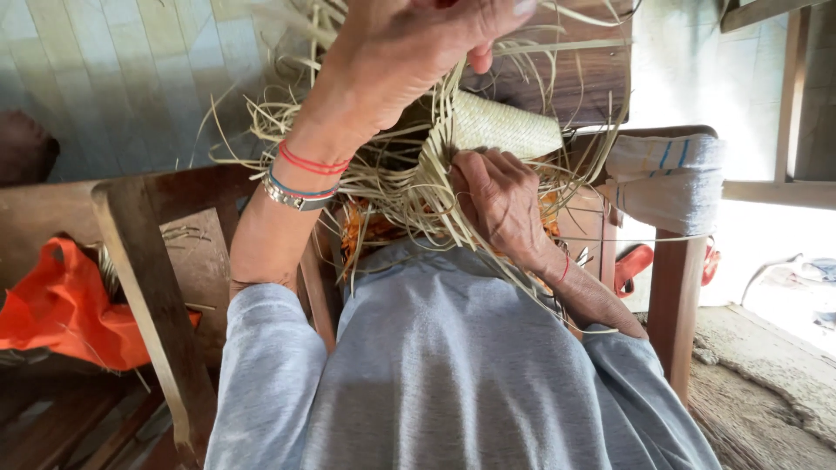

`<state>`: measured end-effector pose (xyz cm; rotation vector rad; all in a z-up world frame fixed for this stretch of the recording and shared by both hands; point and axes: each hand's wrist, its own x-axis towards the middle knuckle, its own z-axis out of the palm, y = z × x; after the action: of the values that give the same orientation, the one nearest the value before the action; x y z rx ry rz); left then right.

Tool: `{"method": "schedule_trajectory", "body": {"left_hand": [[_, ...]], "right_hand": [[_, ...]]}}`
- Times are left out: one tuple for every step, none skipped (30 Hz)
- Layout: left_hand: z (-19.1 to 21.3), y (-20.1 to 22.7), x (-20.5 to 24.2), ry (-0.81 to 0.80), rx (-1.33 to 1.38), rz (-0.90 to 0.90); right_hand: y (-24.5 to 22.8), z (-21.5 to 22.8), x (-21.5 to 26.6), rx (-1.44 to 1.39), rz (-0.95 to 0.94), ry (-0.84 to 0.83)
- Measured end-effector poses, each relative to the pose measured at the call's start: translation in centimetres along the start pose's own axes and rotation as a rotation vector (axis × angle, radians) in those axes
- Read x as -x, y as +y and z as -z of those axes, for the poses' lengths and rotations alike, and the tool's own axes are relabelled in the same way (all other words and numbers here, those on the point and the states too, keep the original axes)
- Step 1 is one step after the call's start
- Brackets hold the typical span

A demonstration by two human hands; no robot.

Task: The person weaves a hat using dried straw, interlacing the strands by hand and using a knife to trim the edges.

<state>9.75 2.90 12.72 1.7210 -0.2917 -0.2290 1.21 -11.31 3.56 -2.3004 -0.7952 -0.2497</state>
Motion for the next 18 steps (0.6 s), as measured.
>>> {"method": "schedule_trajectory", "body": {"left_hand": [[-0.1,0.6,-0.2,-0.006,-0.004,-0.009],[-0.3,1.1,-0.5,-0.095,0.091,-0.091],[-0.5,1.6,-0.7,-0.184,0.187,-0.172],[-0.7,1.6,-0.7,-0.196,0.186,-0.176],[-0.9,1.6,-0.7,-0.229,0.094,-0.235],[-1.1,1.6,-0.7,-0.263,0.003,-0.293],[-1.5,1.5,-0.6,-0.274,0.005,-0.297],[-1.9,1.4,-0.4,-0.183,-0.098,-0.353],[-2.3,1.3,-0.3,-0.091,-0.199,-0.41],[-2.4,1.0,-0.2,-0.101,-0.196,-0.409],[-2.6,0.7,-0.2,-0.064,-0.274,-0.466],[-2.7,0.4,-0.2,-0.027,-0.353,-0.524],[-2.8,0.4,-0.1,-0.034,-0.35,-0.523],[-3.0,0.3,0.0,-0.025,-0.378,-0.528],[-3.2,0.1,0.0,-0.016,-0.406,-0.533],[-3.1,-0.1,0.2,-0.044,-0.392,-0.518],[-3.2,-0.4,0.2,0.001,-0.471,-0.538],[-3.7,-1.0,0.5,0.029,-0.535,-0.549]], "right_hand": [[0.1,0.0,0.0,0.006,0.0,0.01],[0.1,0.0,0.1,-0.012,0.003,0.016],[0.2,0.1,0.2,-0.03,0.007,0.021],[0.3,0.2,0.3,-0.024,0.001,0.03],[0.5,0.3,0.4,-0.014,0.008,0.011],[0.7,0.5,0.5,-0.004,0.012,-0.009],[0.8,1.0,0.7,0.001,0.004,-0.002],[0.8,1.5,0.8,-0.014,0.019,-0.011],[0.8,1.9,1.0,-0.029,0.033,-0.019],[1.3,2.1,1.9,-0.028,0.024,-0.016],[1.8,2.3,2.9,-0.047,-0.015,0.004],[2.3,2.4,3.8,-0.067,-0.052,0.022],[2.3,3.4,4.5,-0.066,-0.059,0.024],[2.2,4.4,5.4,-0.126,-0.132,0.077],[2.2,5.4,6.3,-0.186,-0.204,0.129],[1.2,6.5,6.4,-0.189,-0.239,0.13],[0.4,7.6,6.6,-0.14,-0.337,0.241],[-0.7,8.8,7.3,-0.082,-0.46,0.343]]}}
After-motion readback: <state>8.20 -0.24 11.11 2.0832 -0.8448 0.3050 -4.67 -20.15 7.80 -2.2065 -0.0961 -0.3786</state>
